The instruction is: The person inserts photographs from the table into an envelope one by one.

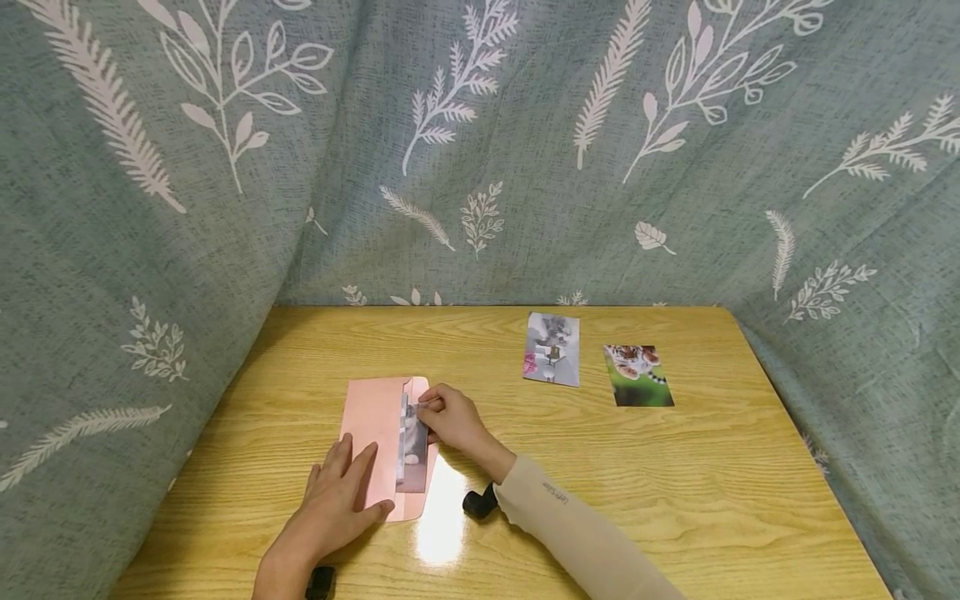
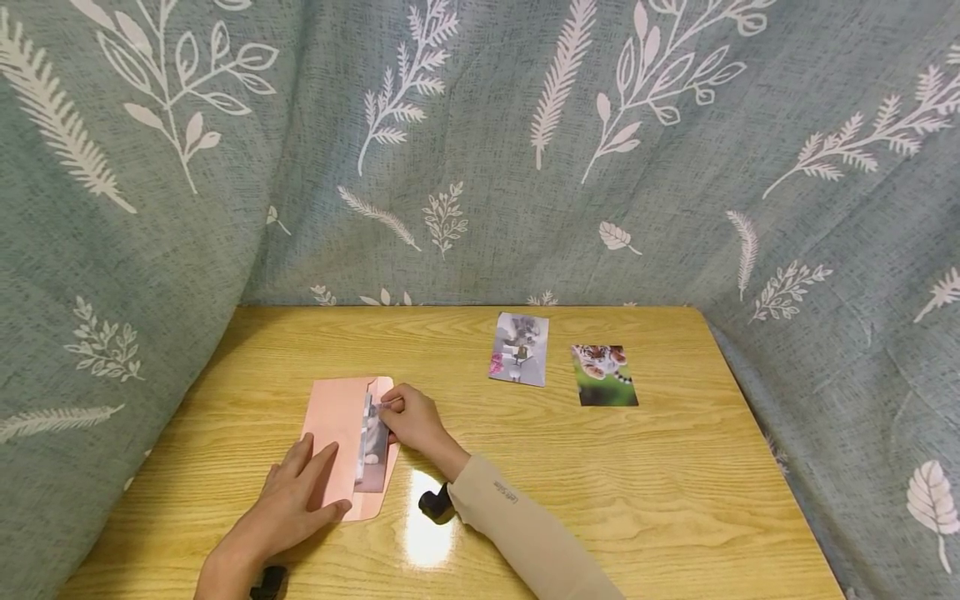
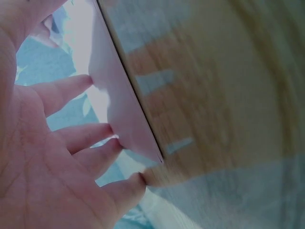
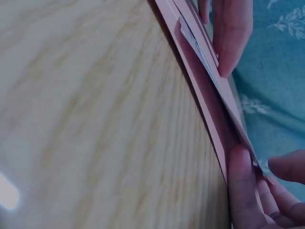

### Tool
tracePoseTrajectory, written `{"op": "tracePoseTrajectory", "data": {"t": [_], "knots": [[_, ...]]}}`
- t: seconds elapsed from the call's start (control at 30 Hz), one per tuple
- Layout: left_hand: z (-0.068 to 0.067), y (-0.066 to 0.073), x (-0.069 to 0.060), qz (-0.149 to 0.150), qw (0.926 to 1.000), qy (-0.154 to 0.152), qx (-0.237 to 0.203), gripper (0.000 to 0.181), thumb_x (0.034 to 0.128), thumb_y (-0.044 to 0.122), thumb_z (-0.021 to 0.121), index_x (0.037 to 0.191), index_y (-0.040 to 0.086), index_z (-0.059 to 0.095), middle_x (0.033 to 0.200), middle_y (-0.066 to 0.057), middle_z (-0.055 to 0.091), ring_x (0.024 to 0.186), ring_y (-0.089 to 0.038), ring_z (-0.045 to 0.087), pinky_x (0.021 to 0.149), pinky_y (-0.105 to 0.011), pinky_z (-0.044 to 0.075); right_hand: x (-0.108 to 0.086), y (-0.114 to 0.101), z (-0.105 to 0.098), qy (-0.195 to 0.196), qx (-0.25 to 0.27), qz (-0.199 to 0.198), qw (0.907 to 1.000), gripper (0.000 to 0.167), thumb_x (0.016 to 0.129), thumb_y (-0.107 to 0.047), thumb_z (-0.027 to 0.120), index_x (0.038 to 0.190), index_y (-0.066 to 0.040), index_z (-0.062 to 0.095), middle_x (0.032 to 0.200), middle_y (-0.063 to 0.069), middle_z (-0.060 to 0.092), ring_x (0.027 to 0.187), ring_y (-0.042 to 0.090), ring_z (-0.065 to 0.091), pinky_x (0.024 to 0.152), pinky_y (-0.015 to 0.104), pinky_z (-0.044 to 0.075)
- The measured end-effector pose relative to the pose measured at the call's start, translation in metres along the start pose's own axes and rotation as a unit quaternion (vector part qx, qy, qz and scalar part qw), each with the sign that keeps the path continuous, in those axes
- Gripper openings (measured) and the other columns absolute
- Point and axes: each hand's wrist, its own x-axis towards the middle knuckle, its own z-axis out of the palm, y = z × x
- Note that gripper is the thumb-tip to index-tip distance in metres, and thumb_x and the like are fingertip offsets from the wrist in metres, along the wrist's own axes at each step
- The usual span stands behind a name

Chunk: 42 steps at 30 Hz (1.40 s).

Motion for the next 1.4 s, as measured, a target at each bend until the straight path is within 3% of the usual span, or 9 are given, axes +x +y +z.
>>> {"op": "tracePoseTrajectory", "data": {"t": [0.33,0.5,0.87,1.1,1.4], "knots": [[0.001,0.000,0.001,0.003,0.9999,0.011,0.011,0.088,0.0837,0.044,0.079,0.151,0.003,0.041,0.157,-0.037,0.016,0.145,-0.052,0.012,0.110,-0.073,0.010,-0.016,-0.001,-0.014,0.004,0.041,0.002,0.9992,0.022,0.095,0.003,0.062,0.117,0.006,0.061,0.091,0.016,0.066,0.072,0.031,0.070,0.062,0.036,0.061],[0.002,0.000,0.001,0.007,0.9998,0.014,0.008,0.088,0.0830,0.045,0.080,0.151,0.003,0.042,0.156,-0.038,0.016,0.145,-0.053,0.012,0.109,-0.074,0.011,-0.023,0.005,-0.017,-0.003,0.055,0.000,0.9985,0.021,0.095,0.003,0.062,0.116,0.007,0.061,0.091,0.013,0.067,0.072,0.021,0.069,0.063,0.032,0.061],[0.002,0.002,0.001,0.004,0.9998,0.020,0.006,0.087,0.0829,0.043,0.080,0.151,0.006,0.042,0.157,-0.037,0.016,0.145,-0.052,0.012,0.110,-0.072,0.010,-0.042,0.008,-0.017,-0.042,0.104,0.013,0.9936,0.025,0.096,0.004,0.063,0.119,0.009,0.058,0.100,0.019,0.067,0.084,0.029,0.071,0.071,0.036,0.061],[0.002,0.001,0.001,0.010,0.9996,0.025,0.009,0.087,0.0821,0.043,0.081,0.151,0.005,0.043,0.156,-0.038,0.018,0.144,-0.053,0.014,0.109,-0.074,0.012,-0.043,0.008,-0.017,-0.056,0.113,0.013,0.9919,0.026,0.096,0.004,0.062,0.121,0.008,0.057,0.102,0.021,0.066,0.086,0.030,0.071,0.073,0.036,0.061],[-0.001,0.002,0.001,0.004,1.0000,0.008,0.005,0.087,0.0849,0.042,0.079,0.152,0.005,0.040,0.157,-0.036,0.014,0.146,-0.050,0.011,0.109,-0.074,0.010,-0.041,0.006,-0.013,-0.062,0.114,0.018,0.9914,0.025,0.096,0.004,0.062,0.121,0.007,0.057,0.102,0.021,0.066,0.085,0.027,0.071,0.074,0.036,0.061]]}}
